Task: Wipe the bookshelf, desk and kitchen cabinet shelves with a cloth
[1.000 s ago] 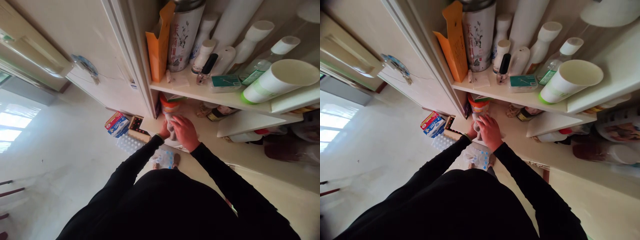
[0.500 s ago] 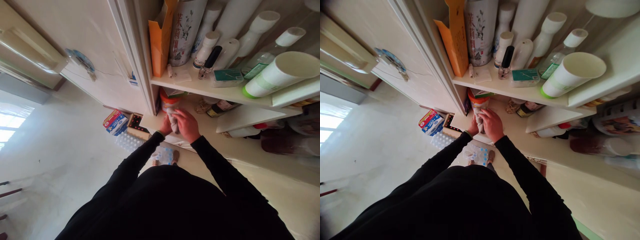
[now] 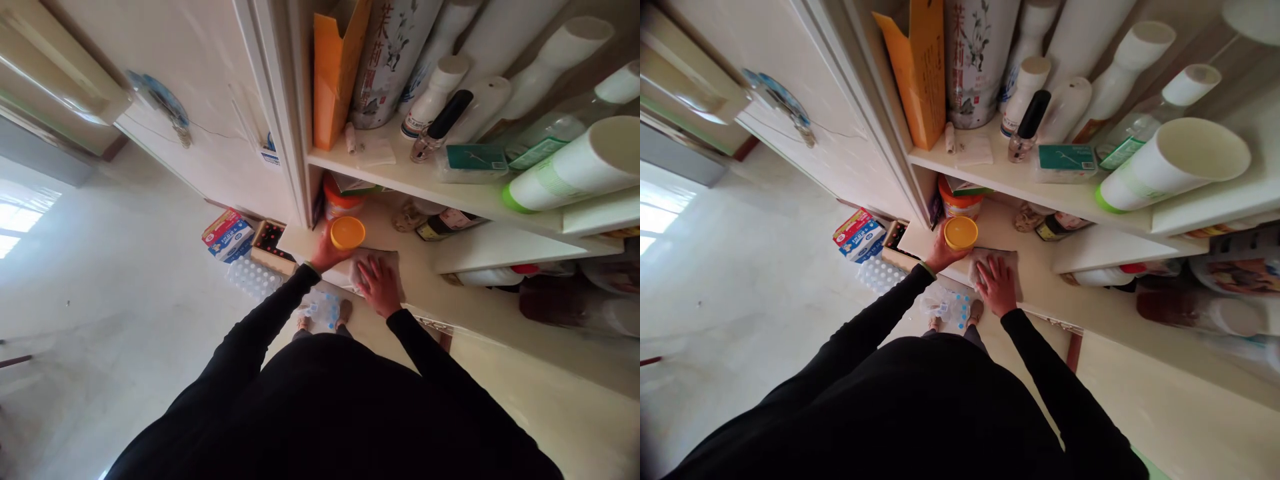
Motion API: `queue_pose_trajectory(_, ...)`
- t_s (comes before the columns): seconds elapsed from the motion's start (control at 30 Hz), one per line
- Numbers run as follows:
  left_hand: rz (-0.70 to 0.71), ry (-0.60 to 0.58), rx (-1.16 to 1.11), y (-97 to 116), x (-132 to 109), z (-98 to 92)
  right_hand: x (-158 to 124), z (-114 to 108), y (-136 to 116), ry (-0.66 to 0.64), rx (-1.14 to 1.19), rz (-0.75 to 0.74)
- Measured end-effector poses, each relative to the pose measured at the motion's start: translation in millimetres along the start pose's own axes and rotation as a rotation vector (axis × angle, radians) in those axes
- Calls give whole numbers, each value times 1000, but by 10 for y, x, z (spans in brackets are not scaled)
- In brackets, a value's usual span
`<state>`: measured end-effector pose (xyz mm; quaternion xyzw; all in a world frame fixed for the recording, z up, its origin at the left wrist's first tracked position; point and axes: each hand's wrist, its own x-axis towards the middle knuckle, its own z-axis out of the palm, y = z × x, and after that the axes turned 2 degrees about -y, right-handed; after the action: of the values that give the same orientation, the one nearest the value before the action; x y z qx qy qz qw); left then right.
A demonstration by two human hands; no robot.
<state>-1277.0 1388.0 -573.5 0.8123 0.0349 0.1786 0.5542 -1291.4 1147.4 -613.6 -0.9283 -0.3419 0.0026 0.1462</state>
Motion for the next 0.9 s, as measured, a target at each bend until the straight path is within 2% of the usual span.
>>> queue_pose_trajectory(0.07,-2,10,0,-3,-5,-32,80,127,-55,-3,-29,9)
queue_pose_trajectory(0.13,-14,12,7,-6,-15,-36,296,168,-27,0,-28,26)
queue_pose_trajectory(0.3,-62,54,45,-32,-54,-28,1098,194,229,34,-19,118)
queue_pose_trajectory(0.43,-18,38,66,-108,-81,-47,1654,259,467,113,-22,142)
queue_pose_trajectory(0.53,12,42,95,-189,-93,-50,1925,298,591,128,-22,176)
queue_pose_trajectory(0.6,25,40,116,-242,-93,-46,1992,319,624,115,-32,183)
queue_pose_trajectory(0.67,46,37,122,-285,-87,-37,1925,338,622,107,-33,153)
queue_pose_trajectory(0.73,57,39,117,-317,-78,-27,1693,356,602,118,-25,109)
queue_pose_trajectory(0.8,54,43,110,-337,-69,-18,1292,370,586,136,-21,72)
queue_pose_trajectory(0.9,66,43,97,-350,-62,-12,497,371,579,154,-22,60)
